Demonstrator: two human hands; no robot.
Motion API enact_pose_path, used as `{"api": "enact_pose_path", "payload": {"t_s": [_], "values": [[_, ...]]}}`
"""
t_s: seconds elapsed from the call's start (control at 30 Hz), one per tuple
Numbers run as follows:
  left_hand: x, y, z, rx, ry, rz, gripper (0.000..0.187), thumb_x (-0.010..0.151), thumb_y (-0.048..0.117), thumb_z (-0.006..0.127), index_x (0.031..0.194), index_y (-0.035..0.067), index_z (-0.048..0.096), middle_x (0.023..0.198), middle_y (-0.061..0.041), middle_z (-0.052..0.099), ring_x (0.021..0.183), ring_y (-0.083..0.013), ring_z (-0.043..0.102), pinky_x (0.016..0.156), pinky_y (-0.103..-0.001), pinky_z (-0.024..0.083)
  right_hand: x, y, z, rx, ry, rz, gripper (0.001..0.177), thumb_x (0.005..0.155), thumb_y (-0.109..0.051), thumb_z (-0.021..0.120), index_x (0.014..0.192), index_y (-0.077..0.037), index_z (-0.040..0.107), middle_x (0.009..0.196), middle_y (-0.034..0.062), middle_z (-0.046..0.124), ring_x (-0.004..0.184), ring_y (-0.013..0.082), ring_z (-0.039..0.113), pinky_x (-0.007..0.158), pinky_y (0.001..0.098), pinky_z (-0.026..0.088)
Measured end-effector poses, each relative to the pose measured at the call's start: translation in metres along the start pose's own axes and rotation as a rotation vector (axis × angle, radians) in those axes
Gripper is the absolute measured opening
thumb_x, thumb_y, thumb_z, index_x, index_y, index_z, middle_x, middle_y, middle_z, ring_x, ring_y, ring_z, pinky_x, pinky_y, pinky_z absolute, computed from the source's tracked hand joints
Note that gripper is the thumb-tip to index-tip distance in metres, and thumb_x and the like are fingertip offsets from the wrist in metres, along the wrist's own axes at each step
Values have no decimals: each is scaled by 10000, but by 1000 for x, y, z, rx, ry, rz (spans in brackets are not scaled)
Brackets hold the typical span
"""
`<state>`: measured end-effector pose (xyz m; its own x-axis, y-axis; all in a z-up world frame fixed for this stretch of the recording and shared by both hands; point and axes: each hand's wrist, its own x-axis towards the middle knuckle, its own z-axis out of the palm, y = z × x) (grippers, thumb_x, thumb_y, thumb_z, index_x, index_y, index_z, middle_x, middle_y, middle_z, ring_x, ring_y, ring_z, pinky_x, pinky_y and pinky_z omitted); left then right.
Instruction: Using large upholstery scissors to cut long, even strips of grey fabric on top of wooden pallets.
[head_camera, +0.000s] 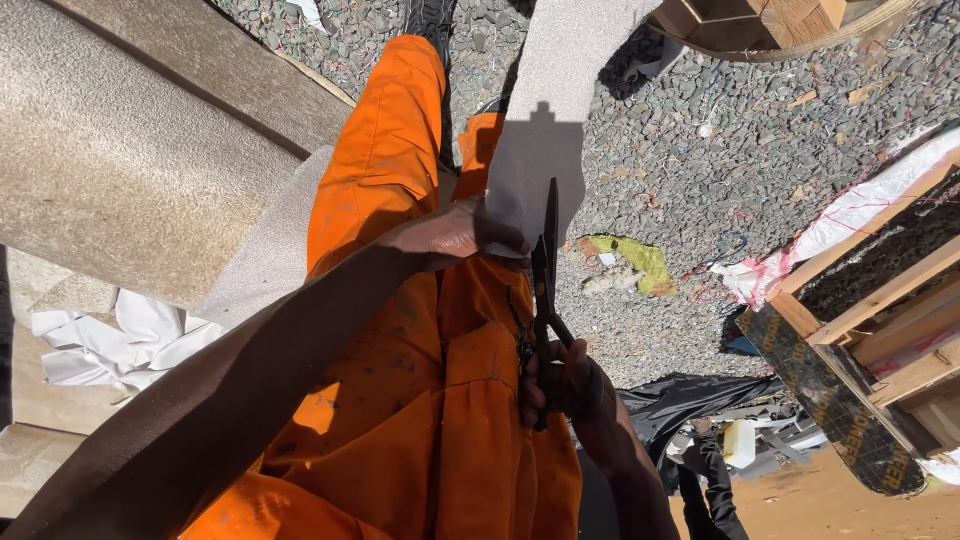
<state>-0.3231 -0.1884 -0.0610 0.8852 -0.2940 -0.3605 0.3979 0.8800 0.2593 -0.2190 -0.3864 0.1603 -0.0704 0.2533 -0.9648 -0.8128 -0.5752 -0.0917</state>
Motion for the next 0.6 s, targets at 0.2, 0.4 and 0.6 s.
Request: {"api": "enact_pose_path", "payload": {"t_s": [0.2,0.4,0.6], "values": [[2,-24,-35,-123,-213,133,470,1073,352,590,1295,-60,636,1309,-225,660,1230,-381,650,1124,-521,514,2,-2,-5,122,-87,46,914,826,-824,275,958,20,599,642,126,517,552,287,569,584,440,508],[1,-22,-45,-66,-394,187,515,1097,344,575,1389,-79,562,1431,-227,581,1365,-374,563,1251,-523,414,8,3,-3,213,-95,44,854,885,-779,313,920,19,614,623,134,525,530,302,567,561,452,511],[4,27,-1,693,385,-656,342,871,464,612,1019,162,678,1065,-1,686,954,-160,590,927,-332,435,7,3,-4,230,-160,12,873,869,-807,300,940,9,600,627,115,497,531,275,537,546,428,491]]}}
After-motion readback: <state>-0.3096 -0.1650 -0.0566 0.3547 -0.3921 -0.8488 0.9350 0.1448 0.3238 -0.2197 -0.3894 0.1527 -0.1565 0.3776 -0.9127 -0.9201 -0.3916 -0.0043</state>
